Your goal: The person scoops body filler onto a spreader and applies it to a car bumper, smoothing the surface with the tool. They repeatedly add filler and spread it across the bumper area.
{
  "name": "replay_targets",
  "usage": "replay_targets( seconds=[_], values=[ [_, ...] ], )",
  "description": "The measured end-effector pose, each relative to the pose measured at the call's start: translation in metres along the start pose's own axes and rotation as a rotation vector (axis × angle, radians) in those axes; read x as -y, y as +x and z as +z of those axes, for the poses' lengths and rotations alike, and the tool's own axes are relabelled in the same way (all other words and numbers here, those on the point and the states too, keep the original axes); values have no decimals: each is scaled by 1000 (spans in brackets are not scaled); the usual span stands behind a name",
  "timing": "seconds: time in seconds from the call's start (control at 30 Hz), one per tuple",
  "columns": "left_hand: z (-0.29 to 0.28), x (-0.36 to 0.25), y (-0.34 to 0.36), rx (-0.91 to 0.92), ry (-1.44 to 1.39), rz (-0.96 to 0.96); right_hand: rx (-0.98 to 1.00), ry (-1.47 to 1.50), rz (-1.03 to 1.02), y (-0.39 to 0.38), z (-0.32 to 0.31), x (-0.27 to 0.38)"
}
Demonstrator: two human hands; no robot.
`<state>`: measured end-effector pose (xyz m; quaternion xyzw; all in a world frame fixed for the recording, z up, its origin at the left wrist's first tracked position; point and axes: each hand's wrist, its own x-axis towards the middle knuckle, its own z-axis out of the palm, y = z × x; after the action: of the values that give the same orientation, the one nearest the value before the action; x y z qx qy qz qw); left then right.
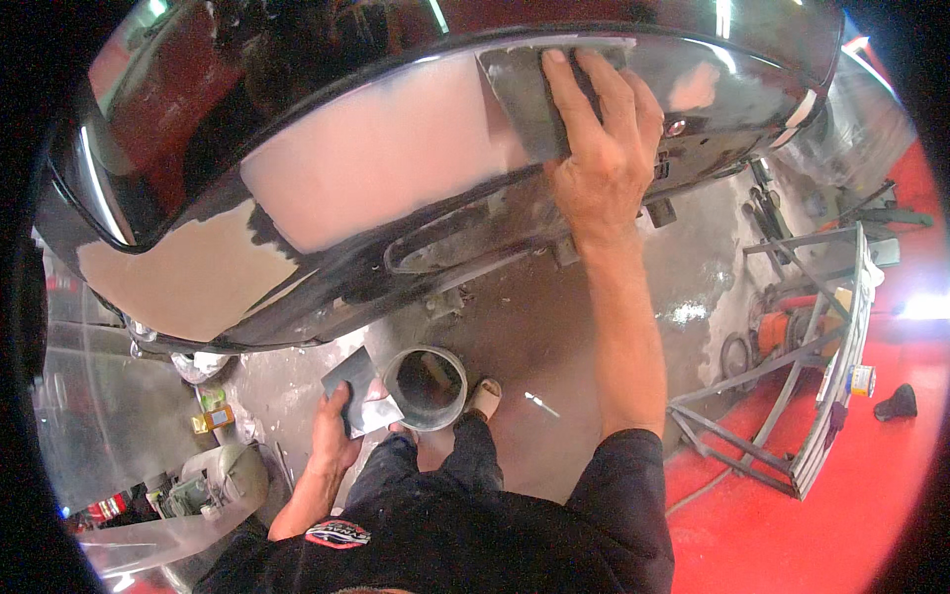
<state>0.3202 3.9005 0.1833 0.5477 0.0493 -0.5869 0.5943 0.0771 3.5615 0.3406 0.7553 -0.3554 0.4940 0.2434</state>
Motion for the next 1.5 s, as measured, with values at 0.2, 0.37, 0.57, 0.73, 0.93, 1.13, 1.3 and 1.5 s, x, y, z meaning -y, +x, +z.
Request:
replay_targets(
  seconds=[0.2, 0.37, 0.57, 0.73, 0.93, 1.13, 1.3, 1.5],
  values=[
    [12, -20, -17, -12, -49, 119, 8, 13, 29, -86, 16, 12],
    [44, -46, -26, 52, -145, 252, -14, 45, 64, -144, 33, 23],
    [64, -50, -9, 65, 824, 850, 327, 202, 228, -126, -54, 77],
    [86, -27, -8, 279, 662, 606, 686, 449, 253, -128, -111, 130],
    [127, -18, -25, 260, 601, 584, 858, 566, 257, -156, -146, 139],
    [134, -33, -14, 139, 315, 671, 909, 705, 247, -164, -167, 125],
    [134, 0, -8, 260, 256, 165, 666, 685, 164, -162, -171, 133],
    [144, -3, -12, 349, 109, 19, 756, 548, 321, -179, -162, 90]
  ],
)
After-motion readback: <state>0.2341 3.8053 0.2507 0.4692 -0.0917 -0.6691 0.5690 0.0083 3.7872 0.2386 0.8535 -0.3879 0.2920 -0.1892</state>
